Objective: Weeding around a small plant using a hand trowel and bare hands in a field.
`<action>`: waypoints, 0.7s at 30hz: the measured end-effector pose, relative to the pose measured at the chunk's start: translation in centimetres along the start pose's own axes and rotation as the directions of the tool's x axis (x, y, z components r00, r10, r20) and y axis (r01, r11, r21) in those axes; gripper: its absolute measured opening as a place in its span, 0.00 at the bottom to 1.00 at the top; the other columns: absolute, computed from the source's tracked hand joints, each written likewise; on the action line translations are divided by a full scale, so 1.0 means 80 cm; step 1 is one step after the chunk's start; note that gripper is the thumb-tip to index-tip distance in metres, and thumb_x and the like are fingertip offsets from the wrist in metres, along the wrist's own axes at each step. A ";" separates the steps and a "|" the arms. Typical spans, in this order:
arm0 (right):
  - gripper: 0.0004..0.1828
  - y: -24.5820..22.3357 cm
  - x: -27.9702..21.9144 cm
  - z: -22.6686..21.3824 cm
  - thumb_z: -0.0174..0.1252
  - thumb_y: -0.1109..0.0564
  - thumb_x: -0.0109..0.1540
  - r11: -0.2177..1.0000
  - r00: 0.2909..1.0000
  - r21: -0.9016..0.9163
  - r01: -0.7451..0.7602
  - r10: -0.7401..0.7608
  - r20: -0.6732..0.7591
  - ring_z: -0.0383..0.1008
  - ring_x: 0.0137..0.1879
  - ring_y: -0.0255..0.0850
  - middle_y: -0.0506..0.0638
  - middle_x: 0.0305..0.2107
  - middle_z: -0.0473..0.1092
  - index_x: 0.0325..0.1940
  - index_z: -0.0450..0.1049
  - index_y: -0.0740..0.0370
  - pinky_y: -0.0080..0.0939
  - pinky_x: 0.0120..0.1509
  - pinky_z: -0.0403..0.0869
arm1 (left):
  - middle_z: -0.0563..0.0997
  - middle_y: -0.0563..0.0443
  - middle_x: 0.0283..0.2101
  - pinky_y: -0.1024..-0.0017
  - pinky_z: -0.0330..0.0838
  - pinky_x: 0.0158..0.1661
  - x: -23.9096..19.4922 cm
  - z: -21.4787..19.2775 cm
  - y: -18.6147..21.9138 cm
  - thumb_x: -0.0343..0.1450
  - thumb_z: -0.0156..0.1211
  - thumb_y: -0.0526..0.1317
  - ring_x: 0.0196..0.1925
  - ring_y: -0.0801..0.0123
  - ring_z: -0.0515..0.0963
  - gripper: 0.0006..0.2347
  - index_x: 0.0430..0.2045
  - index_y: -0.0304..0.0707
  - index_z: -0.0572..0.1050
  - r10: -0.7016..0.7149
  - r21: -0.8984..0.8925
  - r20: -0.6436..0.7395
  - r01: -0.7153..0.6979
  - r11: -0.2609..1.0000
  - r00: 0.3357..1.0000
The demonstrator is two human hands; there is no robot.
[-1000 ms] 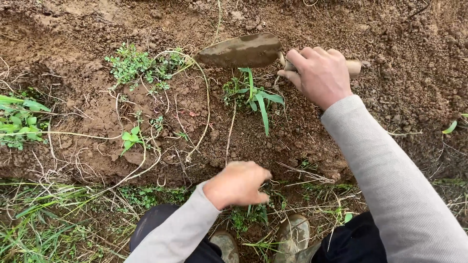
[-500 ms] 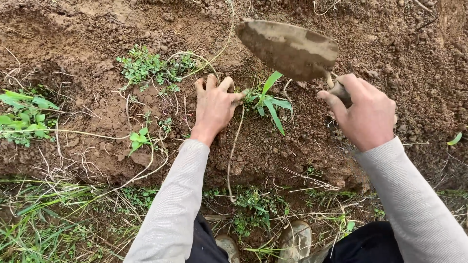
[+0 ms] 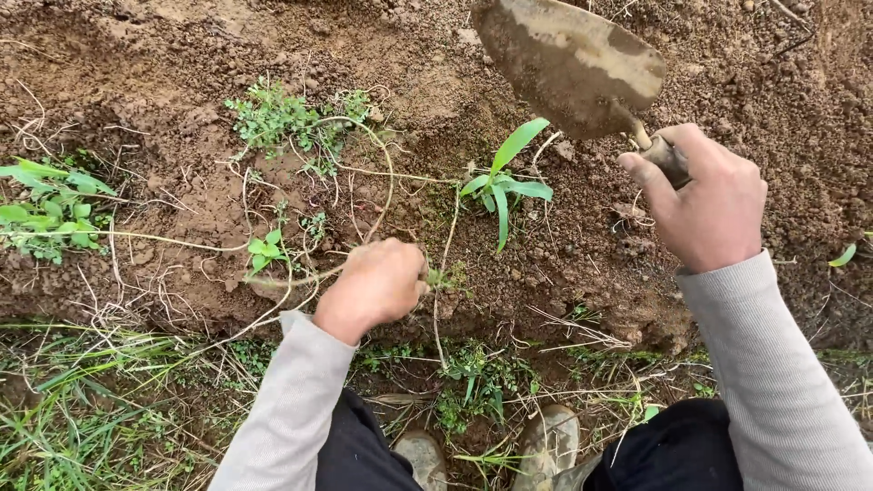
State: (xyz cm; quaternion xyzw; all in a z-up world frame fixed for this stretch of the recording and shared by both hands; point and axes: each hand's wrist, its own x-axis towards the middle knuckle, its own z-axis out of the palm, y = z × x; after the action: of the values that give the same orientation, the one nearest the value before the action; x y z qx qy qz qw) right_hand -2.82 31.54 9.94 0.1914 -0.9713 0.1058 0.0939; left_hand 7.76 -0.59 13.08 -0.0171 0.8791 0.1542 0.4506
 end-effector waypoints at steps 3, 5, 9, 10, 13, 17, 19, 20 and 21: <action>0.15 -0.009 0.001 -0.011 0.64 0.45 0.75 1.000 0.997 0.007 0.029 -0.030 0.069 0.66 0.28 0.32 0.43 0.28 0.72 0.42 0.74 0.55 0.33 0.31 0.69 | 0.81 0.55 0.41 0.66 0.78 0.53 -0.015 0.031 0.036 0.77 0.55 0.44 0.41 0.70 0.80 0.10 0.48 0.44 0.78 0.148 0.082 0.229 -0.170 0.982 0.962; 0.12 -0.011 -0.003 -0.015 0.62 0.46 0.74 0.999 0.991 -0.012 0.053 -0.052 0.120 0.71 0.31 0.34 0.44 0.33 0.74 0.47 0.74 0.56 0.36 0.33 0.72 | 0.76 0.48 0.52 0.60 0.74 0.54 -0.001 0.072 0.050 0.72 0.57 0.50 0.51 0.58 0.77 0.21 0.59 0.49 0.68 0.267 0.075 0.315 -0.304 0.950 0.911; 0.15 -0.022 -0.013 -0.023 0.60 0.48 0.69 0.984 0.970 -0.049 0.171 -0.160 0.182 0.79 0.37 0.40 0.51 0.44 0.78 0.54 0.76 0.59 0.46 0.37 0.81 | 0.82 0.52 0.26 0.53 0.72 0.55 0.001 0.082 0.064 0.74 0.54 0.52 0.37 0.64 0.83 0.26 0.67 0.44 0.63 0.441 0.014 0.135 -0.446 0.895 0.887; 0.15 -0.024 -0.013 -0.024 0.60 0.48 0.69 0.984 0.971 -0.048 0.171 -0.159 0.181 0.79 0.37 0.40 0.51 0.44 0.78 0.54 0.76 0.59 0.46 0.37 0.81 | 0.82 0.52 0.26 0.53 0.72 0.55 0.013 0.071 0.055 0.74 0.54 0.52 0.37 0.64 0.83 0.26 0.67 0.44 0.63 0.440 0.015 0.134 -0.445 0.895 0.888; 0.14 -0.023 -0.016 -0.027 0.62 0.48 0.69 0.968 0.971 -0.144 0.203 -0.181 0.155 0.80 0.35 0.38 0.49 0.42 0.80 0.55 0.78 0.56 0.41 0.34 0.82 | 0.81 0.52 0.44 0.69 0.83 0.42 0.058 0.049 0.022 0.75 0.55 0.44 0.43 0.69 0.82 0.14 0.54 0.45 0.75 0.312 -0.009 -0.394 -0.342 0.940 0.865; 0.13 -0.019 -0.017 -0.026 0.58 0.49 0.71 0.990 0.975 -0.072 0.120 -0.104 0.195 0.78 0.34 0.38 0.48 0.41 0.79 0.55 0.76 0.57 0.42 0.33 0.80 | 0.77 0.50 0.48 0.59 0.69 0.52 0.129 0.039 -0.030 0.70 0.59 0.39 0.50 0.62 0.75 0.13 0.50 0.44 0.77 0.095 -0.053 -0.832 -0.249 0.967 0.547; 0.12 -0.018 -0.017 -0.027 0.58 0.49 0.71 0.995 0.975 -0.042 0.087 -0.077 0.209 0.77 0.33 0.38 0.47 0.41 0.79 0.56 0.76 0.56 0.43 0.34 0.80 | 0.74 0.48 0.49 0.59 0.66 0.50 0.146 0.028 -0.044 0.69 0.61 0.39 0.50 0.59 0.71 0.14 0.49 0.45 0.78 0.057 -0.048 -0.895 -0.223 0.974 0.442; 0.13 -0.018 -0.017 -0.028 0.58 0.48 0.72 0.995 0.976 -0.061 0.079 -0.065 0.208 0.78 0.34 0.39 0.47 0.41 0.79 0.56 0.76 0.56 0.46 0.35 0.80 | 0.71 0.46 0.53 0.51 0.64 0.55 0.148 0.020 -0.049 0.67 0.65 0.40 0.55 0.55 0.68 0.15 0.49 0.48 0.77 0.011 -0.071 -0.916 -0.188 0.980 0.400; 0.14 -0.019 -0.018 -0.029 0.58 0.47 0.72 0.994 0.977 -0.078 0.073 -0.056 0.208 0.78 0.35 0.40 0.47 0.40 0.79 0.57 0.76 0.55 0.48 0.36 0.81 | 0.68 0.44 0.56 0.42 0.61 0.59 0.150 0.014 -0.055 0.65 0.68 0.40 0.60 0.52 0.65 0.17 0.49 0.51 0.77 -0.038 -0.098 -0.934 -0.151 0.984 0.356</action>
State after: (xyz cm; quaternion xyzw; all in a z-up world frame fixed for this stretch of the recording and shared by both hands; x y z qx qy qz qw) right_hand -0.63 31.24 12.09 0.2286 -0.9727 0.0409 0.0045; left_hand 2.27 -3.18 1.82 -0.1088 0.9630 0.2058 -0.1357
